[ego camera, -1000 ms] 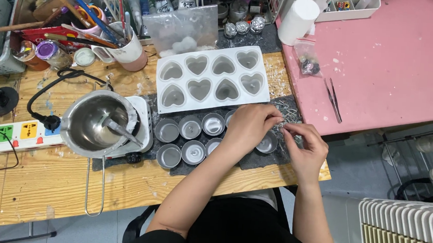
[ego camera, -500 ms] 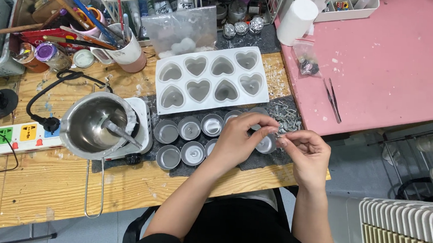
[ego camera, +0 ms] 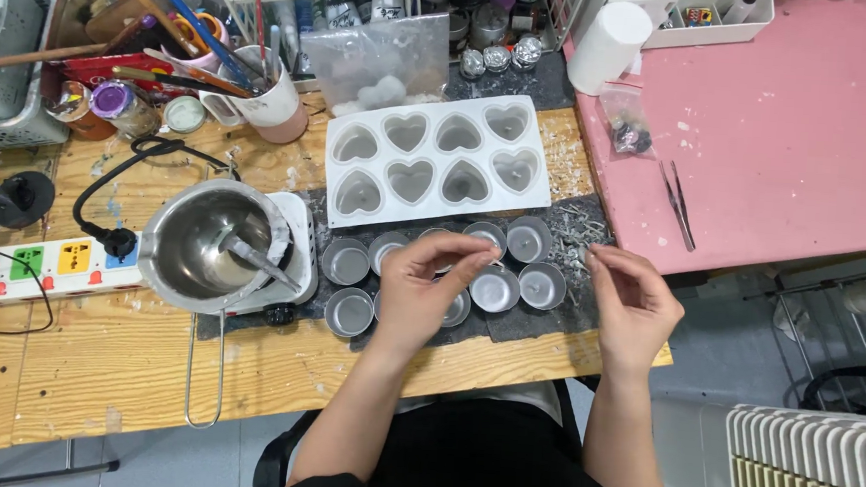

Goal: Prepare and insert wicks into small metal candle molds on a workbench.

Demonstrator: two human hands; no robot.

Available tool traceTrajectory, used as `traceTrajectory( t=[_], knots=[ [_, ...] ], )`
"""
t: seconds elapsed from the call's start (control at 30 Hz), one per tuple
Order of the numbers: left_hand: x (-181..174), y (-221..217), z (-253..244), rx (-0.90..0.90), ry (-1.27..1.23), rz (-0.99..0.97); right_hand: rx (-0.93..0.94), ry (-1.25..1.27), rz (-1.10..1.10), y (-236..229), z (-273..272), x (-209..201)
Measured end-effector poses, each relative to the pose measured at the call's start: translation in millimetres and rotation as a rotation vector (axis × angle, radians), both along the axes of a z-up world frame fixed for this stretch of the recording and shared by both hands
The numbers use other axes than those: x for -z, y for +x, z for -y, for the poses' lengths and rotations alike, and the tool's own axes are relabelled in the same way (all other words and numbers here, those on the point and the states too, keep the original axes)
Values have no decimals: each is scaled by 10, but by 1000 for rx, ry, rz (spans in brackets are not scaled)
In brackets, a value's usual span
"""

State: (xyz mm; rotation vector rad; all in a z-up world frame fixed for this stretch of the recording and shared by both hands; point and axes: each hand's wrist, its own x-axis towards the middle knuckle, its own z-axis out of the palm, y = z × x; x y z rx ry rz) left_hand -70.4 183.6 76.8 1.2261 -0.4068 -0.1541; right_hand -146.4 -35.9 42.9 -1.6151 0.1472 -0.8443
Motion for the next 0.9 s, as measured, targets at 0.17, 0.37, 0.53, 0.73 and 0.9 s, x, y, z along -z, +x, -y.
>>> traceTrajectory(
  t=[0.17, 0.37, 0.53, 0.73, 0.9],
  knots=[
    [159, -72, 105, -82, 68, 6, 124, -199, -91, 54, 69, 41],
    [204, -103, 196, -74, 101, -40, 223, -456, -226, 72, 132, 35],
    [252, -118, 216, -45, 87, -78, 112, -472, -61, 28, 18, 196],
    [381, -230, 273, -28, 48, -107, -240, 157, -35, -54, -412, 391],
    [311, -258, 173, -248, 256, 101, -284, 332, -34, -102, -561, 509]
  ],
)
